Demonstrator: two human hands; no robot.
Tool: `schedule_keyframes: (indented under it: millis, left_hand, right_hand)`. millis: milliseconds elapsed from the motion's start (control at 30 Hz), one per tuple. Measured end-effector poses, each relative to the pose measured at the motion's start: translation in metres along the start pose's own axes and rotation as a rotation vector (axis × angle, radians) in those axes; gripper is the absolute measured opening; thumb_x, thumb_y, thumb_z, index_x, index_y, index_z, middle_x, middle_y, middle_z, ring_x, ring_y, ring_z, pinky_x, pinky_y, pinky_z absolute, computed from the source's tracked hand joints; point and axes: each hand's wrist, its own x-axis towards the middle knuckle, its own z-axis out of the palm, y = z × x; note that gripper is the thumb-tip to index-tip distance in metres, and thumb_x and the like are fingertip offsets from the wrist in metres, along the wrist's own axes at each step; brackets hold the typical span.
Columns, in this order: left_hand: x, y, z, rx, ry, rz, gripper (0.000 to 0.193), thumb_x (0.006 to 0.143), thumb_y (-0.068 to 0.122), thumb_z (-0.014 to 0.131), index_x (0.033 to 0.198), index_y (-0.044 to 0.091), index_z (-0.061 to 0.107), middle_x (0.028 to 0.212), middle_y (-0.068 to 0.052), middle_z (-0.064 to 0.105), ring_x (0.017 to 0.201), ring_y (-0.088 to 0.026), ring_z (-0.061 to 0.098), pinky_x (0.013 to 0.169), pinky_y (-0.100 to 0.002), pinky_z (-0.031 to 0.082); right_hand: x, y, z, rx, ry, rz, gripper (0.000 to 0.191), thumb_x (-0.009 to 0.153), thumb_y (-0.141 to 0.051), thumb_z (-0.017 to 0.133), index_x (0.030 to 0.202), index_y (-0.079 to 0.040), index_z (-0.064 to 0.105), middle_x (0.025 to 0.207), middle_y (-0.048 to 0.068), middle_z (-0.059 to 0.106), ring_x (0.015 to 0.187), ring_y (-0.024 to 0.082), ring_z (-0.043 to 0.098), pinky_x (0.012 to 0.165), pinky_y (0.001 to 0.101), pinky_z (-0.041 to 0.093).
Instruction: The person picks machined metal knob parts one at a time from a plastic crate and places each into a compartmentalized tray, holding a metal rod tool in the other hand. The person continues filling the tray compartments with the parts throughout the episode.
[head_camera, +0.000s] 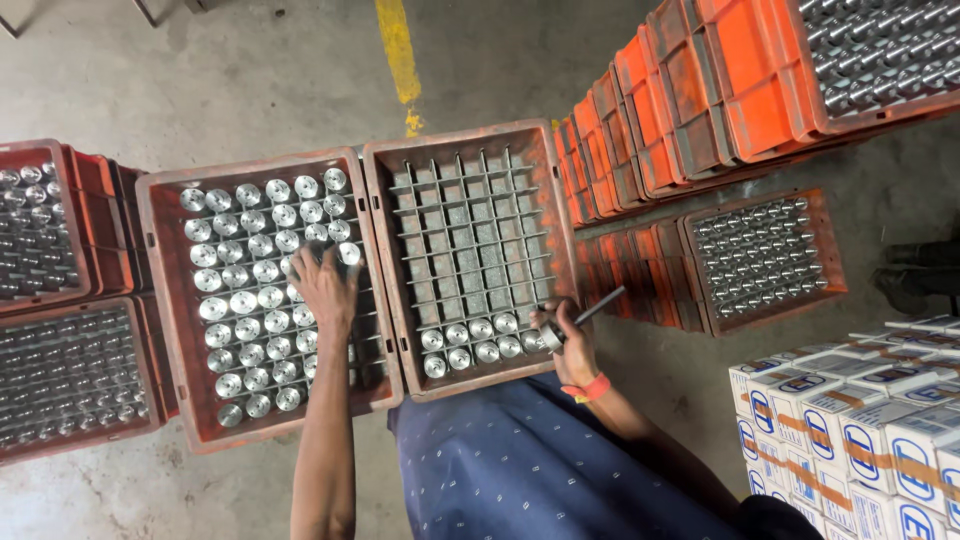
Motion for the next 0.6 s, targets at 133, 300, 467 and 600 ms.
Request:
schedule_keyframes:
  millis: [133,300,467,600]
  left_hand:
    - [-0.024,-0.020,-0.023,-0.321,0.167,0.084,0.053,0.078,0.034,0.093,0.119,0.006,0.076,0.148,-0.025,0.052,0.141,-0.041,0.042,0.118,-0.052,0.033]
    - [-0.071,-0.038,-0.010,-1.374,0.088,-0.237,0.062,0.078,0.038,0.086,0.128,0.008,0.067,0.112,-0.006,0.072,0.100,-0.019,0.069,0.092,-0.034,0.056]
    - [-0.119,0.005,0.046,-1.075,-0.221,-0.531,0.038,0.088,0.027,0.087,0.092,-0.004,0.065,0.072,-0.010,0.063,0.065,-0.021,0.056,0.060,-0.037,0.046]
    - [-0.168,0.048,0.064,-0.736,-0.312,-0.290,0.032,0.079,0.023,0.084,0.101,0.003,0.071,0.081,-0.012,0.075,0.074,-0.026,0.072,0.067,-0.037,0.055]
  right_hand:
    - [-0.012,0.003,0.007,0.004,0.020,0.058,0.028,0.107,-0.028,0.054,0.109,-0.001,0.059,0.092,0.018,0.073,0.085,0.023,0.070,0.084,0.0365,0.055]
    - [-0.021,0.016,0.018,-0.007,0.003,0.146,0.029,0.107,-0.030,0.051,0.107,-0.002,0.058,0.093,0.015,0.071,0.084,0.021,0.069,0.081,0.0350,0.055]
    - [-0.016,0.032,0.044,-0.021,-0.094,0.219,0.028,0.108,-0.030,0.052,0.105,-0.003,0.057,0.093,0.015,0.071,0.083,0.021,0.069,0.080,0.0348,0.055]
    - [-0.009,0.033,0.057,-0.020,-0.159,0.182,0.029,0.109,-0.031,0.051,0.106,-0.003,0.057,0.094,0.014,0.070,0.083,0.019,0.068,0.082,0.0337,0.056]
